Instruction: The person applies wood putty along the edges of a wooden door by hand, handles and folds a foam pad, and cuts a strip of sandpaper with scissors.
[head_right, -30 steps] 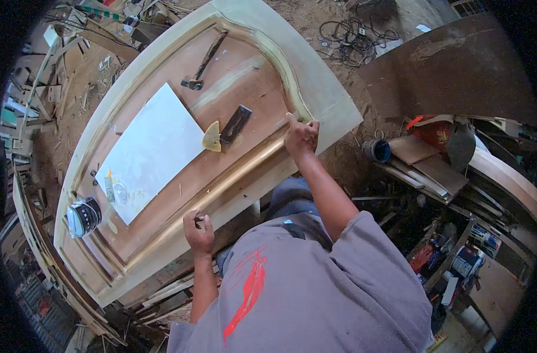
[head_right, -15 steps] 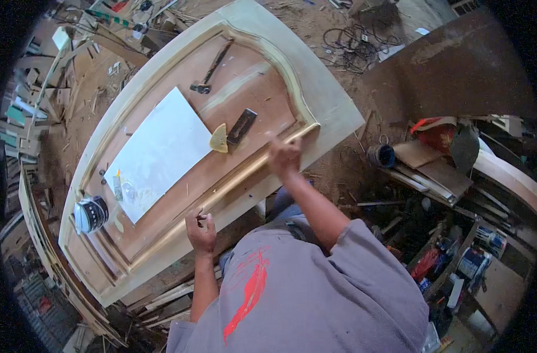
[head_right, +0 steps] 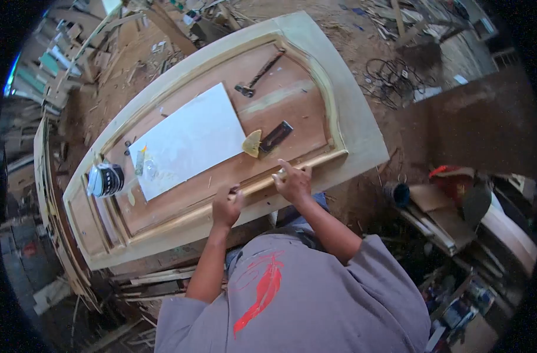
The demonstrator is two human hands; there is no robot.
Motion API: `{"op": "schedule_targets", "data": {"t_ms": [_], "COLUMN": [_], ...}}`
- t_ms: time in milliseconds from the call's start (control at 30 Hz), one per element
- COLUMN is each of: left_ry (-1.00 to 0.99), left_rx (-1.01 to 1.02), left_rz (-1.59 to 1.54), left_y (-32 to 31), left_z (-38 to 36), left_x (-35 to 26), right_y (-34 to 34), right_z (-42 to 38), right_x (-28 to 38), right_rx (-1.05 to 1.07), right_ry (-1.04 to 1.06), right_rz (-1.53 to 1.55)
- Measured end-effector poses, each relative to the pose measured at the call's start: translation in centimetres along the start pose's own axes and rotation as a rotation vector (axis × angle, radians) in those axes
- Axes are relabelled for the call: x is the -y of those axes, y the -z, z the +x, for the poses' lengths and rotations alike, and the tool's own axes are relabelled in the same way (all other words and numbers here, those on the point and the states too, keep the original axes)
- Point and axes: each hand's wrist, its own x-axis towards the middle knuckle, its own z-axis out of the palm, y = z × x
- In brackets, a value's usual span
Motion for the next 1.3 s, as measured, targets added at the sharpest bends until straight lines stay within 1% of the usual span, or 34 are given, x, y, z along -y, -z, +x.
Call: {"op": "schedule_targets", "data": {"t_ms": [33,67,100,133,167,233,267,367,400,500,600,633,700,767,867,900,1000,1033,1067,1133,1167,1233,1300], "left_ry": [-0.051,-0.099,-0.017,0.068,0.067,0.053,0.040,0.002,0.054,0.203,0.315,0.336,0.381,0.414,0.361,0.325,0.298,0.293,0.288,0.270,0.253,0.303,0.323], "left_rx": [0.002,-0.008,0.021,0.034,0.026,0.021,0.032,-0.020,-0.039,-0.108,-0.200,-0.229,-0.275,-0.319,-0.372,-0.392,-0.294,-0.273,-0.248,-0.182,-0.145,-0.215,-0.243], "left_rz": [-0.032,-0.057,-0.089,-0.118,-0.131,-0.143,-0.141,-0.087,-0.093,-0.117,-0.134,-0.138,-0.139,-0.121,-0.270,-0.313,-0.436,-0.463,-0.491,-0.559,-0.597,-0.545,-0.490], "left_y": [-1.2,-2.2,-3.3,-3.9,-3.8,-4.0,-4.0,-3.5,-3.2,-1.5,0.6,1.4,2.7,4.3,7.2,7.8,12.7,14.7,16.5,20.2,22.2,22.9,26.0], "left_z": [1.5,2.7,3.7,4.6,5.2,5.8,5.7,4.0,2.9,-1.1,-5.6,-7.2,-9.9,-11.7,-13.2,-13.4,-13.4,-13.6,-13.6,-13.8,-13.8,-14.3,-15.6], "left_x": [0.2,0.2,-0.4,-1.0,-2.0,-3.5,-3.7,-3.7,-3.7,-2.5,-0.3,0.6,2.2,4.5,7.7,9.1,10.6,11.0,11.2,11.1,11.5,13.6,14.1], "right_y": [0.0,0.7,1.1,0.9,0.5,1.1,1.5,1.6,1.6,1.2,0.7,0.5,-1.7,-3.3,-6.2,-7.0,-7.2,-7.3,-7.7,-7.6,-7.9,-9.2,-9.5], "right_z": [0.3,0.6,1.3,1.8,2.3,3.2,3.6,4.3,4.4,5.1,5.0,4.8,4.4,3.8,1.9,0.8,-3.0,-4.5,-5.3,-7.1,-7.9,-9.0,-9.5], "right_x": [-0.7,-0.9,-1.0,-1.8,-2.8,-3.9,-4.0,-4.5,-4.6,-4.2,-0.9,0.9,1.8,5.1,9.8,11.9,19.7,22.8,24.9,27.9,29.3,31.5,34.7], "right_rx": [-0.053,-0.035,-0.008,-0.052,-0.090,0.021,0.043,0.107,0.131,0.235,0.263,0.288,0.328,0.343,0.332,0.287,0.389,0.354,0.373,0.389,0.381,0.310,0.339], "right_ry": [0.020,-0.014,-0.030,0.041,0.110,0.061,0.070,0.044,0.025,-0.011,-0.041,-0.071,-0.054,-0.050,0.001,0.034,-0.181,-0.177,-0.201,-0.269,-0.179,-0.053,-0.104], "right_rz": [-0.026,0.000,0.034,0.099,0.171,0.221,0.227,0.255,0.263,0.117,0.225,0.315,0.472,0.589,0.591,0.595,0.728,0.787,0.868,1.032,1.005,1.056,1.206]}}
